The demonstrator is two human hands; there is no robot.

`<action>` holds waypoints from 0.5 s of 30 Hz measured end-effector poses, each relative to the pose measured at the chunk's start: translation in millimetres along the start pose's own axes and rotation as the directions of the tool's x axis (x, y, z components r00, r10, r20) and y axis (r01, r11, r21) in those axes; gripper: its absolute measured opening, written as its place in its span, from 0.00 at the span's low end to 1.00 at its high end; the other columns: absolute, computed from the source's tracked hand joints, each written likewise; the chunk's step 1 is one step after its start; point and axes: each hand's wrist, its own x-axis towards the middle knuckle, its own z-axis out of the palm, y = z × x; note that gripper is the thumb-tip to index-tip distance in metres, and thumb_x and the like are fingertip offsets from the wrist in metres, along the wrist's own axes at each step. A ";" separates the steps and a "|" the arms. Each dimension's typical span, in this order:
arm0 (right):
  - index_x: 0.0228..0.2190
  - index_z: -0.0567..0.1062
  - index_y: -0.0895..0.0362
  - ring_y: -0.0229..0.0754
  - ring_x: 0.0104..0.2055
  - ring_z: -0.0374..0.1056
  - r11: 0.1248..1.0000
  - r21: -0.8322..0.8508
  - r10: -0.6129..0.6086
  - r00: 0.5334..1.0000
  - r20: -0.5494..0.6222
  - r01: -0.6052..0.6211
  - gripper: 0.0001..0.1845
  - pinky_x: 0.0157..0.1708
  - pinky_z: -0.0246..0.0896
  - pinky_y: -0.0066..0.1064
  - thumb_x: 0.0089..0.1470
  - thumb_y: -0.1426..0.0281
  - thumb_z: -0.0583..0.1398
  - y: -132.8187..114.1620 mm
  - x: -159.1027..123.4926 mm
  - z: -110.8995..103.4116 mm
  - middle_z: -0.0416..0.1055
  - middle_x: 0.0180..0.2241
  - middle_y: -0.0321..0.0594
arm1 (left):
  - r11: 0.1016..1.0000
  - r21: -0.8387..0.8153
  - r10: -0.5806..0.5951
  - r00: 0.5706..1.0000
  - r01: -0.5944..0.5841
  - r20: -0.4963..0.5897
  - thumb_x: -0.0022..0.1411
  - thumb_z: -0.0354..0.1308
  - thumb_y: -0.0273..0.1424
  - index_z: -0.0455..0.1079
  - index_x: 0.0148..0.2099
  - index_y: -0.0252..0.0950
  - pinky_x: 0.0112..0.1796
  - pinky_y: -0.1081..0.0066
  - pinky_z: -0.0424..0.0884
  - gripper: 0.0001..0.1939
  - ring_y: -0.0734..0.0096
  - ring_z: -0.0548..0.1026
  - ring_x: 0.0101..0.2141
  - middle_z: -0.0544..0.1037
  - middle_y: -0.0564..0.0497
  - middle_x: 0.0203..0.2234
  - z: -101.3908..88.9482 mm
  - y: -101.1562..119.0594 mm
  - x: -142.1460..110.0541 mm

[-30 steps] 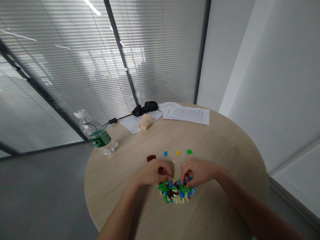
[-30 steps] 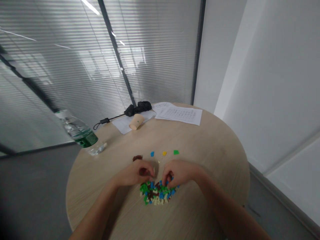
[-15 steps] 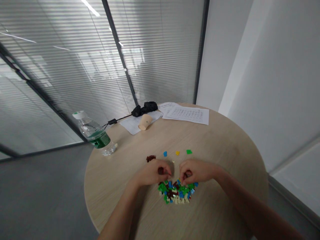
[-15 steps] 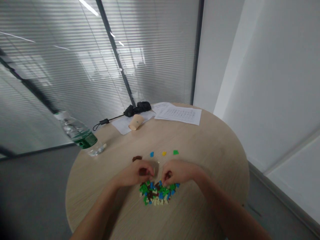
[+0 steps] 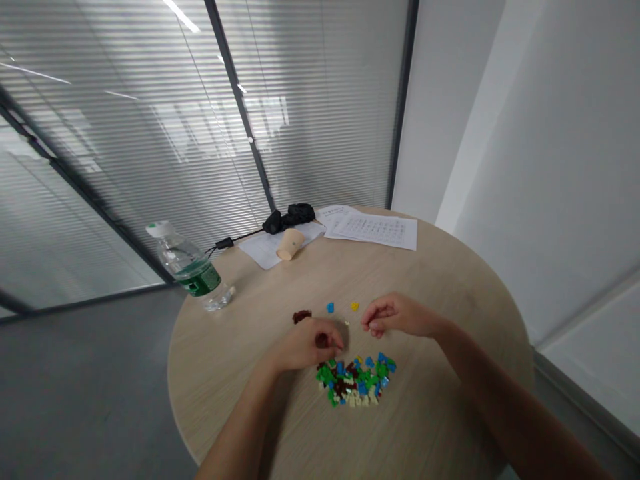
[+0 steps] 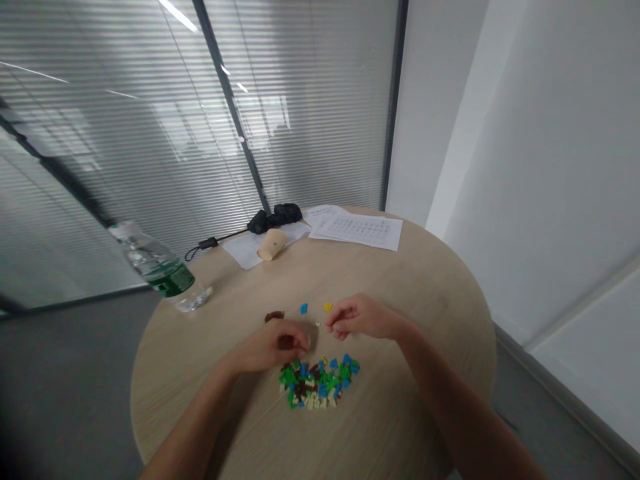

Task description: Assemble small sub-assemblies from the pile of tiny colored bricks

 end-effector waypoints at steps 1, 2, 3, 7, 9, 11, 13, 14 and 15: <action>0.32 0.77 0.60 0.34 0.28 0.68 1.000 -0.004 0.003 1.000 -0.018 -0.003 0.15 0.32 0.65 0.29 0.40 0.64 0.67 0.7 0.2 -2.3 0.75 0.31 0.40 | 1.000 0.001 0.003 1.000 -0.003 0.000 0.51 0.56 0.26 0.73 0.32 0.32 0.27 0.76 0.61 0.06 0.76 0.66 0.26 0.73 0.52 0.25 0.0 -0.1 -0.1; 0.32 0.77 0.60 0.35 0.29 0.69 1.000 -0.021 0.000 0.999 -0.050 -0.001 0.15 0.32 0.65 0.29 0.40 0.65 0.67 1.9 0.5 -4.9 0.75 0.31 0.40 | 1.000 0.003 0.003 1.000 -0.003 -0.001 0.51 0.56 0.26 0.73 0.32 0.32 0.27 0.76 0.61 0.06 0.76 0.66 0.26 0.73 0.52 0.25 0.0 -0.4 -0.1; 0.32 0.77 0.59 0.36 0.30 0.69 0.999 -0.053 -0.011 0.995 -0.095 0.006 0.14 0.33 0.65 0.30 0.39 0.67 0.67 3.4 1.1 -7.9 0.75 0.31 0.40 | 1.000 0.006 0.001 1.000 -0.001 -0.004 0.51 0.57 0.27 0.73 0.32 0.32 0.27 0.76 0.61 0.06 0.76 0.66 0.25 0.73 0.53 0.24 0.0 -0.7 -0.1; 0.29 0.76 0.60 0.38 0.31 0.69 0.947 -0.320 -0.130 0.936 -0.327 0.020 0.09 0.34 0.65 0.30 0.40 0.72 0.64 12.9 3.3 -22.2 0.74 0.28 0.39 | 1.000 0.022 0.002 1.000 -0.001 -0.018 0.51 0.57 0.27 0.73 0.32 0.32 0.27 0.76 0.61 0.06 0.76 0.66 0.25 0.73 0.53 0.24 0.1 -2.5 0.2; 0.27 0.76 0.59 0.38 0.29 0.69 0.889 -0.457 -0.180 0.911 -0.372 -0.011 0.05 0.32 0.64 0.30 0.41 0.74 0.62 17.5 3.2 -28.5 0.74 0.26 0.39 | 1.000 0.024 0.010 1.000 -0.010 -0.018 0.51 0.57 0.27 0.73 0.32 0.32 0.27 0.76 0.61 0.06 0.76 0.67 0.26 0.73 0.53 0.25 0.0 -3.3 0.0; 0.27 0.76 0.59 0.38 0.29 0.69 0.840 -0.541 -0.209 0.905 -0.369 -0.027 0.05 0.31 0.64 0.29 0.42 0.75 0.61 20.3 2.4 -32.0 0.74 0.26 0.39 | 0.999 0.029 0.018 1.000 -0.018 -0.014 0.51 0.57 0.27 0.73 0.32 0.33 0.28 0.77 0.61 0.05 0.75 0.67 0.26 0.74 0.53 0.25 -0.2 -3.8 -0.2; 0.27 0.75 0.59 0.38 0.29 0.69 0.818 -0.575 -0.227 0.908 -0.351 -0.018 0.05 0.32 0.64 0.29 0.43 0.76 0.60 20.4 1.9 -31.2 0.74 0.27 0.39 | 0.998 0.057 0.021 1.000 -0.020 -0.017 0.52 0.56 0.26 0.73 0.32 0.33 0.28 0.77 0.62 0.05 0.75 0.67 0.26 0.73 0.53 0.25 0.0 -3.9 -0.2; 0.27 0.75 0.58 0.38 0.29 0.69 0.817 -0.576 -0.232 0.910 -0.342 -0.009 0.04 0.32 0.64 0.29 0.43 0.75 0.60 19.5 2.1 -28.8 0.74 0.27 0.39 | 0.997 0.080 0.024 0.999 -0.022 -0.030 0.52 0.56 0.26 0.73 0.33 0.33 0.28 0.77 0.61 0.06 0.76 0.67 0.26 0.73 0.53 0.25 0.3 -3.7 0.1; 0.27 0.75 0.58 0.38 0.29 0.69 0.824 -0.567 -0.234 0.914 -0.332 0.004 0.04 0.32 0.64 0.29 0.44 0.75 0.60 18.1 2.5 -25.2 0.74 0.27 0.38 | 0.994 0.108 0.029 0.998 -0.022 -0.057 0.53 0.55 0.26 0.73 0.33 0.34 0.28 0.77 0.61 0.06 0.76 0.67 0.26 0.73 0.54 0.25 0.9 -3.2 0.6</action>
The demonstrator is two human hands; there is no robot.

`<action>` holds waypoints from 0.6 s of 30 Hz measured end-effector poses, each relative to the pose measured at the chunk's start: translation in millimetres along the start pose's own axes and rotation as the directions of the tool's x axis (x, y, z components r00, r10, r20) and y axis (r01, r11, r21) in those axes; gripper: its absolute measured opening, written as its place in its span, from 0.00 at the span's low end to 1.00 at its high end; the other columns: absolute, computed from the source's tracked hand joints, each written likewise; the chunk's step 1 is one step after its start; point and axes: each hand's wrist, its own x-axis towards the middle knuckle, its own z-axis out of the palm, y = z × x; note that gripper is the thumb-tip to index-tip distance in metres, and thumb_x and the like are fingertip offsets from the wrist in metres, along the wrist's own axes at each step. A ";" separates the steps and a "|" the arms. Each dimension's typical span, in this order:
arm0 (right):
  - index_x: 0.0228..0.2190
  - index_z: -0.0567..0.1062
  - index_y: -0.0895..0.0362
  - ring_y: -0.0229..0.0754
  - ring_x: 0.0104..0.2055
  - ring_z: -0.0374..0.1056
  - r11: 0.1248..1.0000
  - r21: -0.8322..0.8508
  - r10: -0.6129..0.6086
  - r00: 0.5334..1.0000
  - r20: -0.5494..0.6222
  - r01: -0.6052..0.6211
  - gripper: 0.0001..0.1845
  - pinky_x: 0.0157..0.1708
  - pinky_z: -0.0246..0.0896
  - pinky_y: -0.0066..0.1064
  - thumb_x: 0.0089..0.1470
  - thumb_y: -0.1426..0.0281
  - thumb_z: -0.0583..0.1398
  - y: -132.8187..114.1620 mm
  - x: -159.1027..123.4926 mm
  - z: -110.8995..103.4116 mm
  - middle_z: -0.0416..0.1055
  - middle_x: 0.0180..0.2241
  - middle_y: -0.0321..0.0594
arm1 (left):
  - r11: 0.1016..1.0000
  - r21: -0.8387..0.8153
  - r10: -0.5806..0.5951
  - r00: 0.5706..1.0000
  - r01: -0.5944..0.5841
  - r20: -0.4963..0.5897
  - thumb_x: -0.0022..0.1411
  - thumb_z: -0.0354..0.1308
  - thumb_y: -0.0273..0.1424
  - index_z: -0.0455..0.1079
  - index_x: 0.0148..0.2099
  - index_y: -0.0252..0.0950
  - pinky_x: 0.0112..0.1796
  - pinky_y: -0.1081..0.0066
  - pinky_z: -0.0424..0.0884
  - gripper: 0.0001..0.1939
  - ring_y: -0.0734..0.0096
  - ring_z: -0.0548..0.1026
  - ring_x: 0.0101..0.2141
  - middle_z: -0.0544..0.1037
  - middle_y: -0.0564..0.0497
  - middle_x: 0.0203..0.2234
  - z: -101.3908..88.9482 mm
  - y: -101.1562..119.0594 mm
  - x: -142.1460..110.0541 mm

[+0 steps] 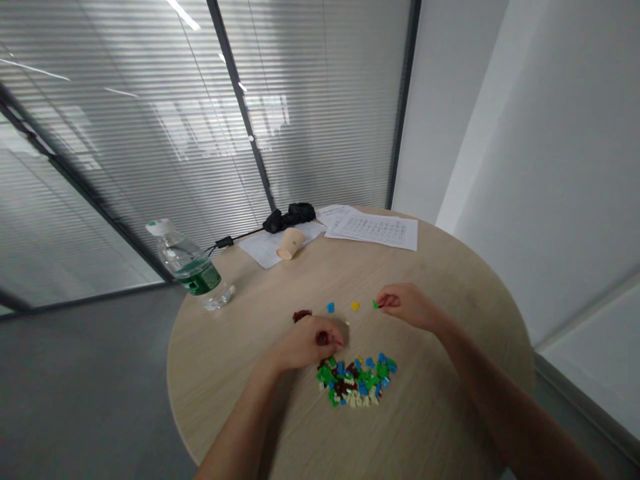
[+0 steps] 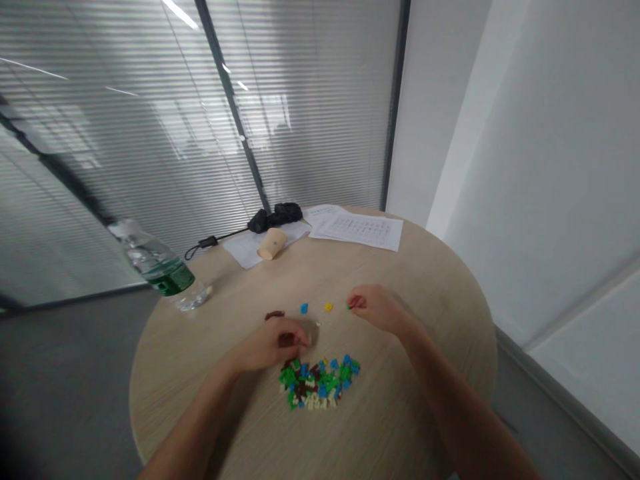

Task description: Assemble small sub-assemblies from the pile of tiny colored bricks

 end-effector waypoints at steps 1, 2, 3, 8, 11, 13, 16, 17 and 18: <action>0.27 0.75 0.58 0.38 0.29 0.69 1.000 0.026 -0.007 1.000 0.014 0.007 0.03 0.32 0.64 0.29 0.44 0.74 0.61 -4.3 -0.5 3.0 0.73 0.27 0.38 | 1.000 0.029 0.001 0.999 0.000 -0.039 0.54 0.55 0.26 0.73 0.35 0.34 0.28 0.77 0.61 0.07 0.75 0.67 0.26 0.73 0.54 0.26 0.8 0.7 0.8; 0.27 0.74 0.58 0.38 0.29 0.69 0.998 0.061 -0.014 0.999 0.033 0.012 0.03 0.32 0.64 0.29 0.44 0.73 0.61 -9.3 -1.1 6.7 0.73 0.27 0.38 | 0.999 0.052 0.000 0.996 0.004 -0.089 0.55 0.55 0.27 0.73 0.36 0.35 0.29 0.77 0.61 0.07 0.75 0.67 0.27 0.73 0.54 0.26 1.8 1.6 1.8; 0.27 0.74 0.58 0.37 0.29 0.69 0.994 0.104 -0.025 0.998 0.056 0.019 0.03 0.32 0.65 0.29 0.45 0.72 0.62 -14.8 -1.9 11.1 0.72 0.27 0.37 | 0.998 0.069 0.000 0.990 0.010 -0.138 0.56 0.55 0.28 0.72 0.38 0.35 0.29 0.76 0.61 0.08 0.75 0.68 0.27 0.73 0.53 0.27 3.1 2.6 3.0; 0.26 0.69 0.57 0.36 0.29 0.68 0.959 0.283 -0.068 0.986 0.156 0.021 0.09 0.32 0.65 0.29 0.44 0.68 0.64 -38.0 -7.5 31.4 0.70 0.25 0.34 | 0.996 0.085 0.052 0.972 -0.033 -0.229 0.57 0.56 0.29 0.72 0.40 0.36 0.33 0.75 0.63 0.07 0.73 0.69 0.30 0.76 0.52 0.31 9.7 5.9 8.3; 0.26 0.68 0.56 0.36 0.29 0.67 0.942 0.336 -0.065 0.983 0.174 0.003 0.11 0.32 0.65 0.29 0.43 0.68 0.66 -43.2 -9.7 36.2 0.69 0.25 0.33 | 0.995 0.086 0.073 0.971 -0.055 -0.226 0.58 0.57 0.30 0.72 0.36 0.35 0.34 0.74 0.63 0.05 0.73 0.69 0.30 0.75 0.51 0.30 12.2 6.7 9.4; 0.26 0.68 0.56 0.36 0.29 0.67 0.934 0.357 -0.059 0.980 0.192 -0.014 0.11 0.32 0.65 0.29 0.43 0.68 0.66 -43.8 -10.0 37.1 0.68 0.25 0.33 | 0.996 0.077 0.064 0.972 -0.047 -0.226 0.58 0.57 0.30 0.72 0.35 0.35 0.33 0.74 0.63 0.05 0.73 0.69 0.30 0.75 0.51 0.29 13.6 7.9 9.8; 0.26 0.68 0.56 0.36 0.29 0.67 0.930 0.367 -0.052 0.976 0.214 -0.031 0.12 0.33 0.65 0.30 0.42 0.66 0.66 -42.5 -9.2 38.6 0.68 0.25 0.33 | 0.996 0.060 0.072 0.969 -0.059 -0.238 0.58 0.57 0.30 0.72 0.34 0.35 0.34 0.74 0.63 0.05 0.73 0.69 0.30 0.75 0.51 0.29 14.4 10.1 10.5; 0.26 0.69 0.56 0.37 0.30 0.67 0.931 0.365 -0.051 0.975 0.214 -0.031 0.12 0.34 0.65 0.30 0.42 0.66 0.66 -41.6 -8.7 39.3 0.69 0.25 0.33 | 0.995 0.064 0.085 0.966 -0.071 -0.243 0.58 0.57 0.30 0.72 0.33 0.35 0.34 0.74 0.63 0.05 0.73 0.69 0.30 0.75 0.51 0.29 13.5 10.2 10.4; 0.27 0.69 0.56 0.37 0.30 0.68 0.931 0.364 -0.053 0.976 0.213 -0.029 0.12 0.34 0.65 0.30 0.42 0.65 0.66 -40.4 -8.2 40.1 0.69 0.25 0.33 | 0.994 0.075 0.098 0.965 -0.082 -0.244 0.58 0.56 0.30 0.72 0.33 0.35 0.34 0.74 0.63 0.05 0.73 0.69 0.30 0.75 0.51 0.28 11.6 9.7 9.9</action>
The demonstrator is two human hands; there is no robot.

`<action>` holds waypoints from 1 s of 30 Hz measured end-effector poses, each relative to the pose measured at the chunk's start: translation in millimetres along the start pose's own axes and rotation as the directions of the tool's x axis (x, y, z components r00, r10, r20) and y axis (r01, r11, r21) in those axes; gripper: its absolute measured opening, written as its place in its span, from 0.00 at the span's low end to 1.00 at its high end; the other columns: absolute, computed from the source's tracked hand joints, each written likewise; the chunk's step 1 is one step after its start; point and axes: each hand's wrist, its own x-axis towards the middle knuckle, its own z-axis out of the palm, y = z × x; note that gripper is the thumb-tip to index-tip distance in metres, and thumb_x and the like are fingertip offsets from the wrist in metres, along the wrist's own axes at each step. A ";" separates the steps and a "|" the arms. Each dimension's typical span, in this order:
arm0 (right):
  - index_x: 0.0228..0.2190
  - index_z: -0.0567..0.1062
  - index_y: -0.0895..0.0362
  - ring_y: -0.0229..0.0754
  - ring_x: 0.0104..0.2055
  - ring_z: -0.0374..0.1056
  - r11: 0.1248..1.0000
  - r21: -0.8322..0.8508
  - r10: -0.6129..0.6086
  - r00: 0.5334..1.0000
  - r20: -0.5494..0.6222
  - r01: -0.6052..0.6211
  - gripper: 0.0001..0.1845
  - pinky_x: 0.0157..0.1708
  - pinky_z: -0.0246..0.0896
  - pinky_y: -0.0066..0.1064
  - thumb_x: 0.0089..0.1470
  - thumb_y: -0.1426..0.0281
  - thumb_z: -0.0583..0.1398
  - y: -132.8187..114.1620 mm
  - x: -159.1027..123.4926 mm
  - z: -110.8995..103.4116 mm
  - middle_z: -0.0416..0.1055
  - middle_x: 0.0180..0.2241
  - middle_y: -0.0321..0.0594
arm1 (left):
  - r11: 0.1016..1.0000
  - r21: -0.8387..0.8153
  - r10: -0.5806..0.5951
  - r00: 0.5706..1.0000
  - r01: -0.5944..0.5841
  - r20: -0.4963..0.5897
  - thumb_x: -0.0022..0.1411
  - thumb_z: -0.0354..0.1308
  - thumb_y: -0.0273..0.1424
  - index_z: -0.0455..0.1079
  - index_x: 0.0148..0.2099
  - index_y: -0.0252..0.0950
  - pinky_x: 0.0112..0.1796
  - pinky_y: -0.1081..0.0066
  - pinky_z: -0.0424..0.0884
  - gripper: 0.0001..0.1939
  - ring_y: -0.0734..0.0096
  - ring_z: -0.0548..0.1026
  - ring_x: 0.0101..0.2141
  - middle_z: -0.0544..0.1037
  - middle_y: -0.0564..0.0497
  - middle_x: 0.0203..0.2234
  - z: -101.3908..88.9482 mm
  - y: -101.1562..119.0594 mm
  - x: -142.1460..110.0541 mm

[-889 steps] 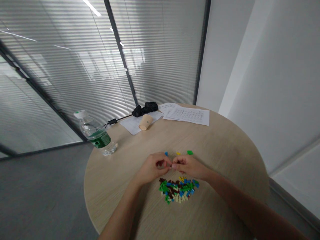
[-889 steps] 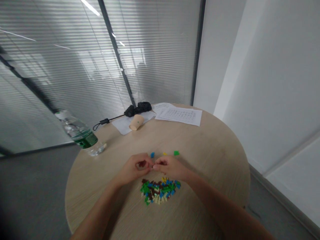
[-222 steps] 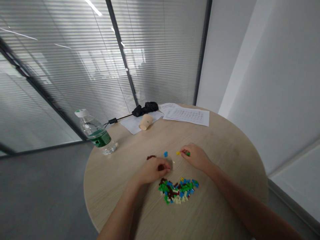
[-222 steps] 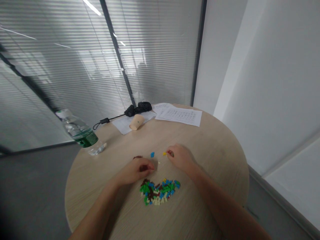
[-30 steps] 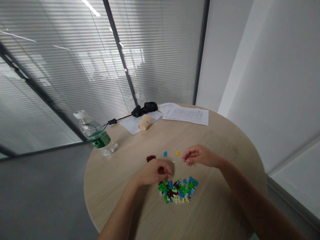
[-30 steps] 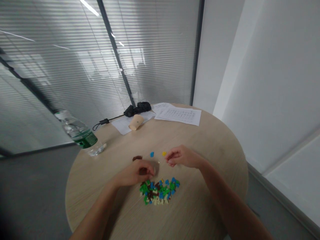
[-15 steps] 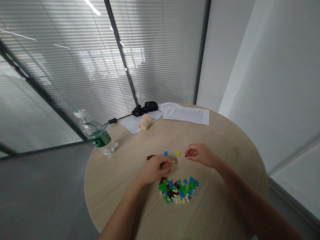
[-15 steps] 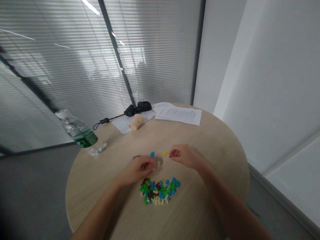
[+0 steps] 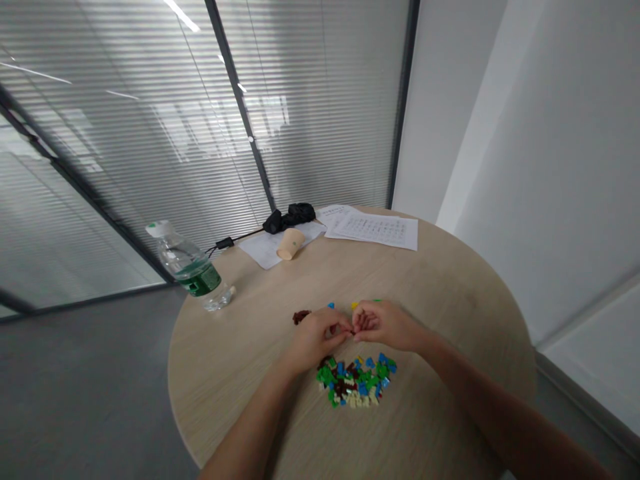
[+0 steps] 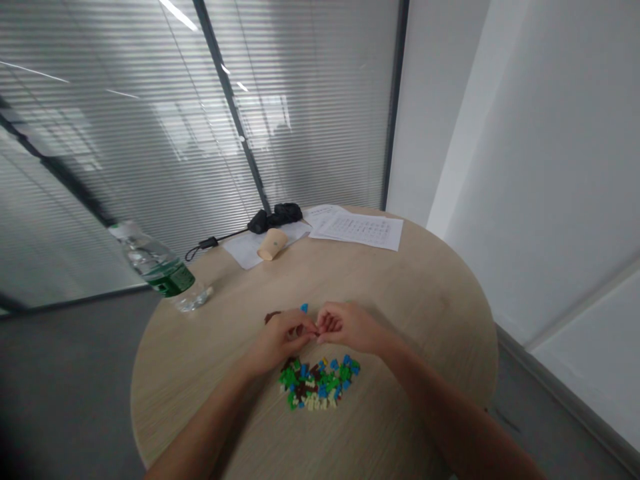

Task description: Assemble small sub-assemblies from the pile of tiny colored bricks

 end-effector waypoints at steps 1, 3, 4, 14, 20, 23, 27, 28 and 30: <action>0.28 0.70 0.56 0.37 0.30 0.68 1.000 -0.002 -0.005 1.000 -0.003 0.005 0.12 0.34 0.66 0.30 0.43 0.65 0.66 1.6 0.5 0.0 0.70 0.25 0.34 | 1.000 0.013 0.007 1.000 -0.007 -0.003 0.58 0.56 0.29 0.72 0.33 0.35 0.34 0.74 0.63 0.05 0.73 0.69 0.31 0.75 0.51 0.28 -3.3 -1.5 -0.4; 0.31 0.71 0.57 0.37 0.31 0.69 1.000 -0.017 -0.019 0.999 -0.026 0.018 0.12 0.34 0.66 0.31 0.44 0.65 0.65 5.2 1.4 -0.8 0.71 0.27 0.36 | 0.998 0.062 -0.020 1.000 0.021 -0.021 0.58 0.55 0.28 0.72 0.34 0.36 0.35 0.74 0.63 0.05 0.72 0.69 0.31 0.75 0.51 0.29 -14.0 -7.4 -2.5; 0.32 0.72 0.57 0.37 0.31 0.68 0.999 -0.033 -0.026 0.999 -0.045 0.024 0.12 0.34 0.66 0.31 0.45 0.65 0.65 7.0 1.7 -1.7 0.72 0.28 0.36 | 0.993 0.100 -0.063 0.996 0.068 -0.056 0.58 0.54 0.28 0.72 0.34 0.36 0.35 0.73 0.63 0.06 0.72 0.70 0.31 0.75 0.51 0.29 -21.1 -11.7 -4.4; 0.33 0.75 0.58 0.36 0.29 0.66 0.983 -0.179 -0.063 0.994 -0.095 0.045 0.11 0.32 0.63 0.28 0.50 0.64 0.61 13.1 1.6 -10.7 0.71 0.27 0.38 | 0.806 0.377 -0.402 0.890 0.456 -0.215 0.56 0.52 0.30 0.73 0.34 0.37 0.34 0.71 0.63 0.08 0.66 0.72 0.34 0.76 0.49 0.31 -55.0 -41.6 -20.9; 0.33 0.75 0.58 0.36 0.29 0.67 0.977 -0.205 -0.071 0.994 -0.086 0.052 0.09 0.31 0.63 0.28 0.50 0.66 0.60 10.7 1.1 -12.3 0.73 0.28 0.39 | 0.809 0.382 -0.400 0.895 0.447 -0.199 0.57 0.52 0.31 0.74 0.35 0.37 0.33 0.71 0.63 0.09 0.65 0.72 0.34 0.76 0.48 0.31 -51.4 -40.9 -19.4; 0.33 0.75 0.58 0.37 0.30 0.67 0.976 -0.212 -0.068 0.994 -0.084 0.049 0.09 0.31 0.63 0.28 0.51 0.66 0.60 11.3 1.5 -13.3 0.74 0.29 0.40 | 0.806 0.380 -0.406 0.891 0.454 -0.204 0.57 0.52 0.31 0.74 0.34 0.38 0.34 0.71 0.63 0.09 0.65 0.72 0.34 0.76 0.49 0.31 -50.6 -40.9 -19.3; 0.32 0.75 0.58 0.36 0.29 0.67 0.976 -0.216 -0.051 0.996 -0.072 0.034 0.08 0.31 0.63 0.27 0.49 0.66 0.61 11.5 0.6 -16.9 0.73 0.28 0.39 | 0.801 0.378 -0.414 0.886 0.464 -0.209 0.57 0.53 0.31 0.74 0.34 0.38 0.34 0.72 0.63 0.08 0.65 0.73 0.35 0.77 0.49 0.31 -50.2 -40.2 -18.7; 0.31 0.75 0.58 0.35 0.28 0.66 0.974 -0.226 -0.032 0.998 -0.054 0.019 0.08 0.29 0.63 0.26 0.49 0.67 0.61 10.8 -0.5 -18.7 0.72 0.26 0.38 | 0.799 0.379 -0.418 0.884 0.467 -0.208 0.57 0.53 0.30 0.74 0.34 0.38 0.34 0.72 0.63 0.08 0.65 0.73 0.35 0.77 0.49 0.31 -50.4 -40.0 -18.5; 0.30 0.75 0.58 0.33 0.23 0.64 0.971 -0.236 0.054 0.998 0.033 -0.045 0.08 0.24 0.61 0.24 0.47 0.67 0.62 8.4 -3.7 -23.4 0.70 0.22 0.35 | 0.798 0.381 -0.422 0.884 0.467 -0.200 0.57 0.53 0.31 0.74 0.34 0.38 0.34 0.71 0.63 0.09 0.65 0.72 0.34 0.77 0.49 0.31 -51.0 -39.4 -18.2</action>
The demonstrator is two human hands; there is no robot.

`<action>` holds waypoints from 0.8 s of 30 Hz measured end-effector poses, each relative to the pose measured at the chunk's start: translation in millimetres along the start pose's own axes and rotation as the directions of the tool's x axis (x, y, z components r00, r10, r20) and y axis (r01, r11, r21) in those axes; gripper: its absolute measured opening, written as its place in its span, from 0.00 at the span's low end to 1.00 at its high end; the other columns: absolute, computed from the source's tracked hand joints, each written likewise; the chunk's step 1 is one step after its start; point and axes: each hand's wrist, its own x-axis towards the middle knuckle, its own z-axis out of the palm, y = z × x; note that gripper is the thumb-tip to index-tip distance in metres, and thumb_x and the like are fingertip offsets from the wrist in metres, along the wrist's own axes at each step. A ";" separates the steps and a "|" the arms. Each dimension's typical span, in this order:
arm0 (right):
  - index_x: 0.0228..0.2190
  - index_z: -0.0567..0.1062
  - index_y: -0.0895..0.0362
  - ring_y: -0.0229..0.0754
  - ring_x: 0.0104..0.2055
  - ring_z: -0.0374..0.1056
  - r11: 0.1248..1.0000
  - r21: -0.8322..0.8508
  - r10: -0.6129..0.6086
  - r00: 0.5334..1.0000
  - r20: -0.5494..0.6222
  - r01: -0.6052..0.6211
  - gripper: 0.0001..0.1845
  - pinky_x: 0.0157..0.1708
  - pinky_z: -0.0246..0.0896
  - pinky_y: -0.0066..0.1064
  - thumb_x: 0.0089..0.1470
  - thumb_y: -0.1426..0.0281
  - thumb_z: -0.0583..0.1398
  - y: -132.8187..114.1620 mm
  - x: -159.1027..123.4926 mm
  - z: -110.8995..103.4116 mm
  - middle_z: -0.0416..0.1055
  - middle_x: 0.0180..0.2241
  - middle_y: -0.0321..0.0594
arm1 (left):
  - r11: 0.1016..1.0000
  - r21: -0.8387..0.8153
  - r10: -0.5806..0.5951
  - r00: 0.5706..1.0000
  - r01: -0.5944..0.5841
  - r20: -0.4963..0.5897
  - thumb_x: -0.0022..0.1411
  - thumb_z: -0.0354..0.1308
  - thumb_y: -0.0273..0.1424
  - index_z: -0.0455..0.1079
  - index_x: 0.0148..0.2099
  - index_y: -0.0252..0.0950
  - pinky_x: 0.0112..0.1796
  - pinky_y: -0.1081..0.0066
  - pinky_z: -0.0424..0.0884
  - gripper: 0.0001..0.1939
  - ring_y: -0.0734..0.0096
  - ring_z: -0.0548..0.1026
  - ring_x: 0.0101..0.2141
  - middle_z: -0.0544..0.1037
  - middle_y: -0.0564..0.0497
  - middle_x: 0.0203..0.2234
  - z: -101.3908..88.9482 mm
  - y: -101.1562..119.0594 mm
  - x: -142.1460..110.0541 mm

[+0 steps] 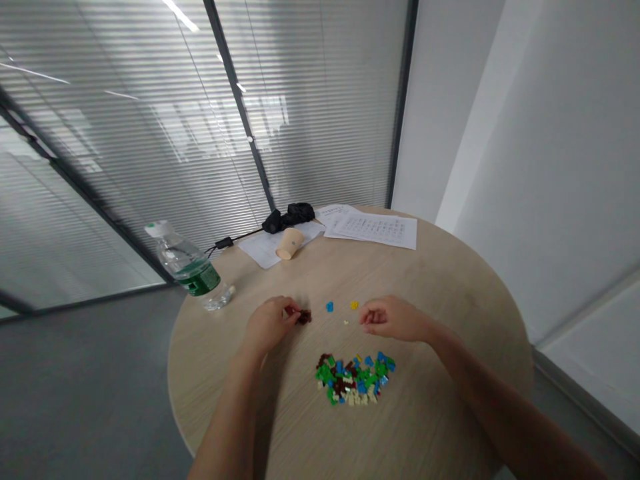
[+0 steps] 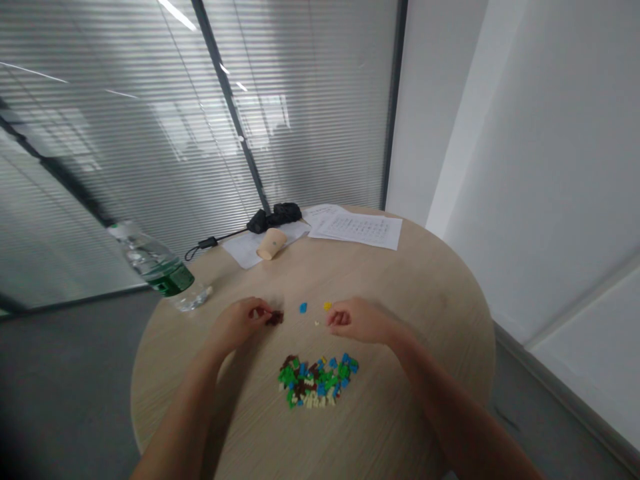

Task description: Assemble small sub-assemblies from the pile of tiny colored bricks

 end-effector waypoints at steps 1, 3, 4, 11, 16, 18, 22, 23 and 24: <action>0.30 0.75 0.59 0.33 0.21 0.63 0.999 0.005 0.051 0.995 0.080 -0.051 0.08 0.21 0.59 0.23 0.46 0.68 0.62 -0.7 -2.2 -2.8 0.69 0.20 0.34 | 1.000 0.000 0.003 1.000 -0.003 0.004 0.57 0.52 0.31 0.74 0.34 0.38 0.33 0.71 0.63 0.09 0.65 0.72 0.34 0.77 0.48 0.31 -0.3 0.0 0.0; 0.30 0.75 0.59 0.31 0.16 0.60 0.986 0.023 0.151 0.955 0.255 -0.163 0.08 0.15 0.56 0.22 0.44 0.68 0.62 -2.1 -6.6 -8.3 0.67 0.18 0.31 | 1.000 -0.001 0.010 1.000 -0.010 0.007 0.57 0.52 0.31 0.74 0.35 0.37 0.33 0.71 0.62 0.09 0.65 0.72 0.34 0.77 0.48 0.31 -0.6 -0.3 0.0; 0.29 0.76 0.58 0.30 0.15 0.59 0.978 0.028 0.187 0.925 0.331 -0.208 0.08 0.14 0.55 0.21 0.43 0.69 0.62 -2.7 -8.4 -10.5 0.66 0.18 0.30 | 1.000 -0.002 0.015 1.000 -0.015 0.006 0.57 0.52 0.31 0.74 0.35 0.37 0.33 0.71 0.62 0.10 0.65 0.72 0.34 0.77 0.48 0.32 -0.5 -0.6 0.0; 0.29 0.76 0.58 0.27 0.12 0.55 0.973 0.002 0.209 0.893 0.399 -0.229 0.08 0.10 0.51 0.17 0.41 0.71 0.63 -2.1 -10.3 -13.8 0.65 0.16 0.28 | 1.000 -0.009 0.026 0.998 -0.027 -0.064 0.57 0.52 0.32 0.73 0.36 0.37 0.33 0.71 0.63 0.09 0.66 0.72 0.34 0.77 0.49 0.32 1.1 1.2 0.3; 0.25 0.75 0.58 0.27 0.13 0.55 0.973 -0.071 0.232 0.908 0.348 -0.221 0.06 0.10 0.50 0.17 0.41 0.69 0.63 0.5 -8.0 -9.4 0.65 0.17 0.29 | 0.993 -0.101 0.054 0.993 -0.064 -0.102 0.58 0.51 0.31 0.72 0.36 0.37 0.32 0.72 0.63 0.09 0.69 0.72 0.31 0.75 0.50 0.30 1.2 18.4 -2.8; 0.25 0.75 0.58 0.28 0.14 0.56 0.973 -0.104 0.230 0.920 0.318 -0.207 0.07 0.10 0.51 0.19 0.42 0.68 0.63 1.0 -7.3 -7.7 0.65 0.17 0.30 | 0.986 -0.138 0.084 0.991 -0.098 -0.100 0.58 0.51 0.30 0.72 0.35 0.37 0.31 0.73 0.63 0.09 0.70 0.71 0.30 0.75 0.50 0.30 3.2 24.9 -3.7; 0.27 0.76 0.59 0.30 0.17 0.59 0.982 -0.153 0.149 0.952 0.267 -0.111 0.06 0.15 0.52 0.20 0.43 0.69 0.63 1.5 -5.6 -5.4 0.67 0.18 0.32 | 0.972 -0.162 0.156 0.984 -0.168 -0.081 0.58 0.51 0.29 0.73 0.35 0.36 0.30 0.73 0.62 0.09 0.70 0.71 0.30 0.75 0.50 0.30 9.1 29.8 -3.4; 0.27 0.76 0.59 0.30 0.18 0.59 0.983 -0.159 0.127 0.957 0.260 -0.087 0.06 0.17 0.52 0.20 0.43 0.70 0.63 1.5 -5.1 -5.2 0.67 0.19 0.32 | 0.969 -0.168 0.169 0.982 -0.181 -0.079 0.58 0.51 0.30 0.73 0.35 0.36 0.30 0.73 0.62 0.09 0.70 0.71 0.30 0.75 0.50 0.30 10.4 29.7 -3.1; 0.27 0.76 0.59 0.30 0.19 0.60 0.984 -0.165 0.110 0.960 0.258 -0.068 0.06 0.18 0.52 0.20 0.42 0.71 0.63 1.3 -4.6 -5.0 0.67 0.19 0.32 | 0.964 -0.181 0.182 0.980 -0.193 -0.077 0.58 0.52 0.30 0.73 0.35 0.36 0.30 0.73 0.62 0.09 0.70 0.71 0.30 0.75 0.50 0.30 11.4 29.4 -2.9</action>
